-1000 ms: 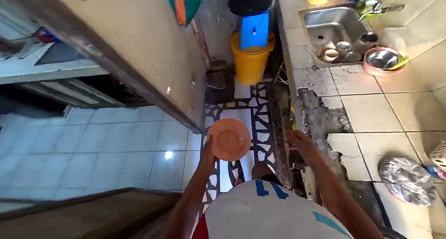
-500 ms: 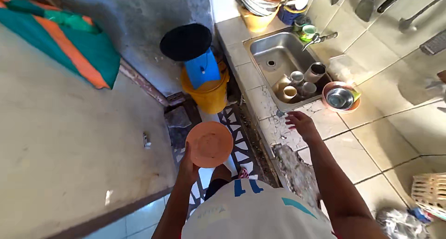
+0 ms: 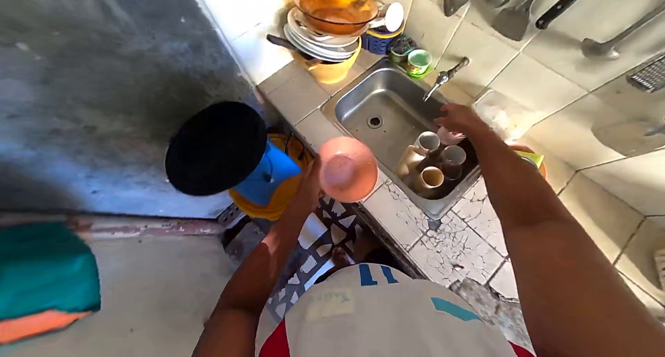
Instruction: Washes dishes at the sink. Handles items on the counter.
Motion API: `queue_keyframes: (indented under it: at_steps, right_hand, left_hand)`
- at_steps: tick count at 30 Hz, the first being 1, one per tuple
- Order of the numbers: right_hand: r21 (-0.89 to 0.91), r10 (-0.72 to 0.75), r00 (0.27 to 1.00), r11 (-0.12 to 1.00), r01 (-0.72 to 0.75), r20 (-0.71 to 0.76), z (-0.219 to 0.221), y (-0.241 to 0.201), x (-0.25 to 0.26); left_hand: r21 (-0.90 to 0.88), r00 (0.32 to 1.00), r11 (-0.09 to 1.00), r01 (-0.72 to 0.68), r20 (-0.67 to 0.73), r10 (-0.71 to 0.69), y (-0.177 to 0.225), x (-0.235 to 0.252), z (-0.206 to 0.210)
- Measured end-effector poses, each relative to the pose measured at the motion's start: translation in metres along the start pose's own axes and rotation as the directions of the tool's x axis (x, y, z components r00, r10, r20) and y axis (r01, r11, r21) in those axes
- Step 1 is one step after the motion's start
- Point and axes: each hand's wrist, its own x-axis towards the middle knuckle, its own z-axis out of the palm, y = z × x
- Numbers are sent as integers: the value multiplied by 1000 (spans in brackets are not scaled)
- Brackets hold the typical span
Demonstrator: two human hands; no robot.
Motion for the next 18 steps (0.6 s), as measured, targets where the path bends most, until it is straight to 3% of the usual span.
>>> queue_keyframes:
  at_steps: [3, 7, 11, 13, 15, 18]
  right_hand:
    - [51, 143, 986, 989, -139, -86, -28, -4, 45]
    - [83, 257, 959, 965, -248, -120, -47, -20, 98]
    - [-126, 335, 940, 931, -341, -73, -41, -37, 142]
    - [-149, 380, 921, 909, -389, -84, -38, -48, 146]
    - [-185, 350, 935, 916, -355, -62, -38, -45, 148]
    - [-290, 171, 985, 943, -163, 2, -43, -25, 154]
  left_hand:
    - [22, 988, 992, 124, 95, -125, 35, 90, 38]
    - [9, 968, 975, 222, 121, -221, 46, 186, 100]
    - [28, 933, 954, 297, 205, -296, 39, 248, 141]
    - [38, 917, 948, 316, 244, -315, 35, 274, 158]
    - [51, 900, 942, 332, 281, -332, 28, 297, 175]
    - [12, 863, 924, 383, 352, -363, 19, 332, 201]
